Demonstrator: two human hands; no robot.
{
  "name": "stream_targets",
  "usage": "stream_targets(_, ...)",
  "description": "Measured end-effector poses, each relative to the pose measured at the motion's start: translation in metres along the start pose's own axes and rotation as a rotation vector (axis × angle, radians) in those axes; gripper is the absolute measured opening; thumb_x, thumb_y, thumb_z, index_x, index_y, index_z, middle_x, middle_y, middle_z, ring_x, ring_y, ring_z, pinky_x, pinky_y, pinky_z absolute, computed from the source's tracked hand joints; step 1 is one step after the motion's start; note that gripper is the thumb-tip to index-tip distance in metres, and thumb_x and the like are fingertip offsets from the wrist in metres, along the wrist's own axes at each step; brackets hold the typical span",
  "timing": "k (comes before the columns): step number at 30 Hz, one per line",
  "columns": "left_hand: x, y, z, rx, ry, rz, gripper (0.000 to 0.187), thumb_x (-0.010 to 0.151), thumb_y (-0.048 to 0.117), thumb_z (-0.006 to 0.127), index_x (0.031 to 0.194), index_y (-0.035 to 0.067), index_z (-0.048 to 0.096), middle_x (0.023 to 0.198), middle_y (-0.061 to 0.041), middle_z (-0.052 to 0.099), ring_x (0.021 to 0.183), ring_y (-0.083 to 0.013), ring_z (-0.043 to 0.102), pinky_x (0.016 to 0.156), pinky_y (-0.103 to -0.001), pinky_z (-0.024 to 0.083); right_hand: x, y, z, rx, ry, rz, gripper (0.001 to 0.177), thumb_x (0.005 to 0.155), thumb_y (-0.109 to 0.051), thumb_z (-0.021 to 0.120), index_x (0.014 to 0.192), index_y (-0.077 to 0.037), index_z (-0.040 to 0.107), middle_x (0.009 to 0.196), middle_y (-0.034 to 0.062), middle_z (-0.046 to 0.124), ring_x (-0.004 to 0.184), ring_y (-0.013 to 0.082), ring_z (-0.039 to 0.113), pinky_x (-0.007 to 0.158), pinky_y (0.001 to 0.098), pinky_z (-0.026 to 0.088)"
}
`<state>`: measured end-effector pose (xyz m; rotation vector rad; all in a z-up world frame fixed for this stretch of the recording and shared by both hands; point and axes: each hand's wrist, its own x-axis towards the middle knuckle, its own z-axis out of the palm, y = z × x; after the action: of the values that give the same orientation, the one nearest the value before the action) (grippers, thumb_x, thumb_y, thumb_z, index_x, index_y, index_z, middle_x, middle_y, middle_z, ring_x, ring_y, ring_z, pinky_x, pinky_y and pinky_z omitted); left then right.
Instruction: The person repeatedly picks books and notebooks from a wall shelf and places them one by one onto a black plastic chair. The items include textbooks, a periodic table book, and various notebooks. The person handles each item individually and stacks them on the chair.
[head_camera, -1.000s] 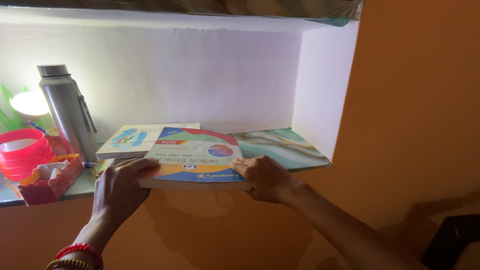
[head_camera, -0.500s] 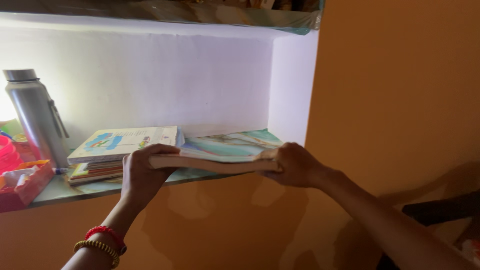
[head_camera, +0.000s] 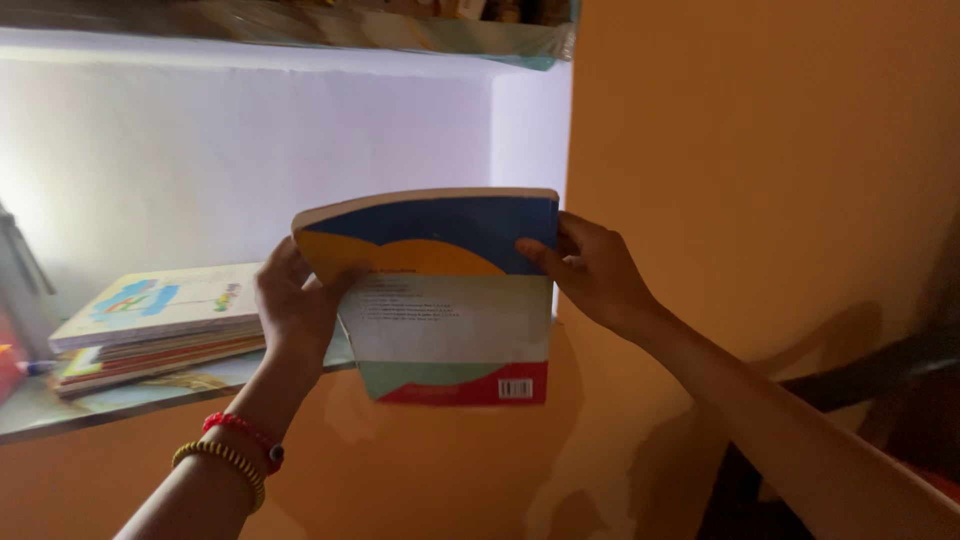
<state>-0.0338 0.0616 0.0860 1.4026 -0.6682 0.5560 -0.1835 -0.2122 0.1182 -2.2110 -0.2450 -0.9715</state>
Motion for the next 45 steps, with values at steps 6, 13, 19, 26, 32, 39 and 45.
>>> stream_targets(6,-0.027,0.003,0.051,-0.05,-0.071,-0.14,0.032,0.08,0.008,0.082,0.11,0.005,0.072,0.108,-0.007,0.077,0.099,-0.0144,0.073,0.086,-0.03,0.061,-0.021,0.031,-0.02,-0.02,0.049,0.273,0.055,0.096,-0.055,0.054,0.122,-0.007,0.063,0.114,0.0087,0.072,0.11,0.0193,0.069,0.094,0.0361,0.055)
stream_targets(13,-0.051,-0.011,0.119,-0.202,-0.105,-0.459,0.026,0.081,0.006,0.081,0.105,0.003,0.074,0.102,-0.009,0.08,0.084,-0.0148,0.073,0.073,-0.031,0.062,-0.062,0.075,-0.057,-0.034,0.101,0.484,0.053,0.096,-0.053,0.055,0.121,-0.007,0.062,0.109,0.0094,0.07,0.104,0.0209,0.068,0.09,0.0388,0.056)
stream_targets(19,-0.077,-0.027,0.175,-0.346,-0.211,-0.575,0.024,0.082,0.002,0.078,0.105,-0.002,0.073,0.101,-0.012,0.08,0.084,-0.0161,0.074,0.074,-0.031,0.061,-0.1,0.105,-0.09,0.001,0.182,0.702,0.047,0.095,-0.049,0.058,0.114,-0.006,0.065,0.1,0.0083,0.073,0.092,0.0184,0.071,0.082,0.0369,0.059)
stream_targets(26,-0.106,-0.041,0.235,-0.355,-0.309,-0.641,0.028,0.081,0.0,0.078,0.108,-0.004,0.072,0.101,-0.012,0.08,0.086,-0.0167,0.075,0.075,-0.031,0.061,-0.143,0.138,-0.125,-0.023,0.251,0.811,0.045,0.094,-0.047,0.06,0.108,-0.005,0.068,0.098,0.0088,0.074,0.09,0.0174,0.072,0.082,0.035,0.058)
stream_targets(32,-0.138,-0.036,0.289,-0.248,-0.347,-0.693,0.033,0.077,0.001,0.083,0.108,-0.004,0.076,0.102,-0.012,0.08,0.085,-0.0169,0.073,0.076,-0.031,0.059,-0.183,0.155,-0.163,-0.09,0.278,0.933,0.048,0.096,-0.048,0.059,0.109,-0.003,0.069,0.097,0.011,0.075,0.088,0.0182,0.072,0.079,0.0345,0.058)
stream_targets(39,-0.169,-0.025,0.347,-0.083,-0.402,-0.797,0.039,0.073,0.006,0.088,0.109,0.001,0.076,0.103,-0.009,0.08,0.089,-0.016,0.075,0.086,-0.028,0.061,-0.227,0.169,-0.204,-0.153,0.346,1.068,0.047,0.095,-0.046,0.06,0.116,-0.005,0.067,0.095,0.0102,0.075,0.08,0.0199,0.073,0.071,0.0369,0.059)
stream_targets(45,-0.206,-0.016,0.396,-0.091,-0.424,-0.868,0.045,0.069,0.006,0.091,0.11,0.001,0.074,0.106,-0.008,0.079,0.093,-0.0167,0.076,0.086,-0.03,0.061,-0.274,0.178,-0.236,-0.117,0.438,1.047,0.045,0.096,-0.042,0.061,0.115,-0.003,0.071,0.096,0.0086,0.077,0.085,0.0176,0.075,0.077,0.0352,0.06)
